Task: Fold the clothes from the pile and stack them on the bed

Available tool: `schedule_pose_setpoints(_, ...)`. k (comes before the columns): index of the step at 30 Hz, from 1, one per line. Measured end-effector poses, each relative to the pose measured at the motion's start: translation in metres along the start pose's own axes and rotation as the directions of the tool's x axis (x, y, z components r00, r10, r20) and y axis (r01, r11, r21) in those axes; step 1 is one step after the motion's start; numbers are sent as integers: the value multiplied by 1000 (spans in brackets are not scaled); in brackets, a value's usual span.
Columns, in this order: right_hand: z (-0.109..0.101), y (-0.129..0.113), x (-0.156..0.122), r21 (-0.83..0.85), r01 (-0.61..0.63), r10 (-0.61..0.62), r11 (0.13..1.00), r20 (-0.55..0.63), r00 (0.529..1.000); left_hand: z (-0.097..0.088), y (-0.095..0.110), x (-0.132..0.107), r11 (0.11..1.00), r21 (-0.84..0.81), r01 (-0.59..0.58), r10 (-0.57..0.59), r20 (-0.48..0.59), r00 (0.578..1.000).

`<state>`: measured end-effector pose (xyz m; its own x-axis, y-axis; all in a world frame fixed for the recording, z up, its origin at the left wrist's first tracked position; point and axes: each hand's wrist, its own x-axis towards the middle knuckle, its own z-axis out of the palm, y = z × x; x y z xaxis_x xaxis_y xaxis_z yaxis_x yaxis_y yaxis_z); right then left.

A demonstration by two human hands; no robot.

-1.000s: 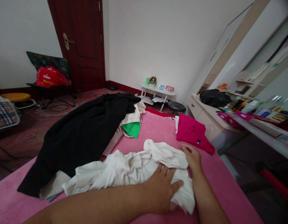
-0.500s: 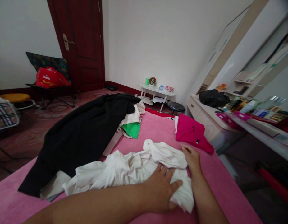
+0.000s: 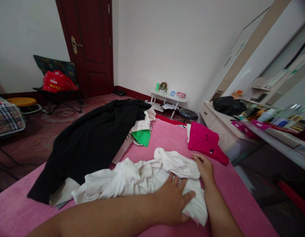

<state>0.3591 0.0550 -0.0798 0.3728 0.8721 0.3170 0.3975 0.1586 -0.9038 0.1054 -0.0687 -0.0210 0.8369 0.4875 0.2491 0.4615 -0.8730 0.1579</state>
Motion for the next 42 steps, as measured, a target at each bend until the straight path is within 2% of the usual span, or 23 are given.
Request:
schedule_pose_setpoints(9, 0, 4, 1, -13, 15, -15, 1000, -3, 1000, 1, -1, 2, 1000, 0, 7, -7, -36, 999)
schedule_pose_setpoints(18, 1, 2, 1, 15, -23, 23, 1000, 1, 1000, 2, 0, 4, 1000, -9, 26, -26, -5, 1000)
schedule_pose_setpoints(26, 1, 2, 1, -11, -11, 11, 1000, 6, 1000, 2, 0, 3, 999, -35, 20, -22, -46, 999)
schedule_pose_setpoints(33, 1, 2, -1, 50, -41, 41, 998, 12, 999, -1, -2, 3, 999, -32, 28, -29, -34, 999)
schedule_pose_setpoints(36, 1, -22, -3, 162, -102, 110, 981, -44, 993, 5, 7, 1, 997, -47, 62, -62, 17, 998)
schedule_pose_setpoints(38, 5, -55, -9, 155, -52, 59, 987, -40, 997, 19, 21, -1, 990, -75, 119, -114, 65, 991)
schedule_pose_setpoints(39, 9, -74, -15, 114, -9, 7, 993, 13, 1000, 28, 29, -2, 985, -93, 148, -141, 75, 987)
schedule_pose_setpoints(40, 14, -93, -22, 48, 37, -42, 998, 115, 993, 38, 38, -3, 979, -111, 170, -162, 78, 984)
schedule_pose_setpoints(41, 21, -111, -31, -9, 57, -53, 998, 243, 969, 47, 47, -4, 975, -128, 180, -173, 69, 983)
schedule_pose_setpoints(42, 30, -126, -41, -55, 71, -45, 996, 381, 924, 53, 54, -5, 974, -144, 172, -167, 47, 985)
